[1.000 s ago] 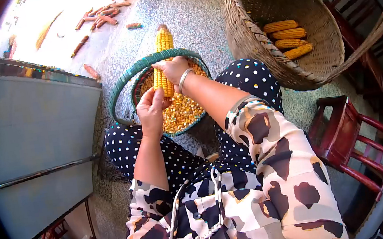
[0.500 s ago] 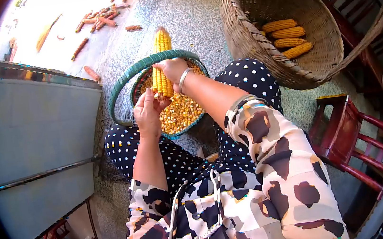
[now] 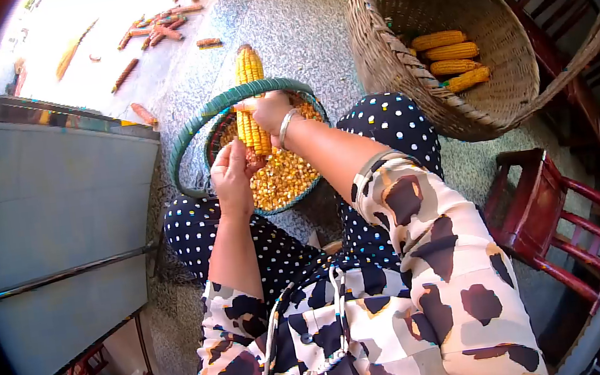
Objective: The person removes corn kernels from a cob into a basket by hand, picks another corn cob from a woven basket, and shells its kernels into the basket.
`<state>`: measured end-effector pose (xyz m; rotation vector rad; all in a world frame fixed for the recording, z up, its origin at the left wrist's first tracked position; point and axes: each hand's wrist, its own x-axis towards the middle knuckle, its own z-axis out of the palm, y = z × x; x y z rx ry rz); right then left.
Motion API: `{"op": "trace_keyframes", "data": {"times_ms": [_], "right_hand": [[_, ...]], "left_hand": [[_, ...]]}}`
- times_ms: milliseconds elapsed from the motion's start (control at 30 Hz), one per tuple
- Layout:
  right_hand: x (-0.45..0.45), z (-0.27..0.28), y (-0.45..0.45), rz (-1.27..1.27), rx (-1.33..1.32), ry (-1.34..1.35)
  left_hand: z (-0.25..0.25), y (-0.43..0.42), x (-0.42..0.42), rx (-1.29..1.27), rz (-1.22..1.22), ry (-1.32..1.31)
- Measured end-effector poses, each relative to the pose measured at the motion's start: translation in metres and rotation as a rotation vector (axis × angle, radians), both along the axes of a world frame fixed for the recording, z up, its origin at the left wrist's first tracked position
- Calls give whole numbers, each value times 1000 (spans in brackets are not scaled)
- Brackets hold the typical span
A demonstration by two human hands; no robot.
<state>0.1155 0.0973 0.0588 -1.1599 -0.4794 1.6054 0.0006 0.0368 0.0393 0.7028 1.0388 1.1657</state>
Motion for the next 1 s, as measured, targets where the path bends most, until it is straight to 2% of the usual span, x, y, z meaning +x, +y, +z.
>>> {"op": "trace_keyframes", "data": {"times_ms": [67, 133, 167, 333, 500, 567, 600, 700, 833, 933, 1000], "right_hand": [[0, -1, 0, 18, -8, -5], [1, 0, 0, 36, -14, -9], [3, 0, 2, 48, -70, 72], [5, -1, 5, 70, -123, 227], [3, -1, 1, -6, -73, 81], [4, -14, 6, -2, -69, 13], [4, -16, 7, 2, -65, -54], [3, -22, 7, 0, -24, -55], [1, -19, 9, 18, -1, -71], [1, -7, 5, -13, -51, 41], [1, -10, 5, -8, -30, -39]], "left_hand": [[6, -4, 7, 91, 0, 192], [6, -3, 3, 99, -13, 217], [5, -3, 2, 107, -27, 242], [6, -3, -1, 52, 3, 80], [8, -3, 2, -20, 8, 27], [13, -4, 6, 57, -21, 182], [13, -5, 7, 95, -32, 156], [11, -7, 9, 118, -38, 247], [2, -7, 4, 128, 12, 229], [-1, -5, 1, 117, 22, 179], [0, -4, 2, 103, 23, 203]]}}
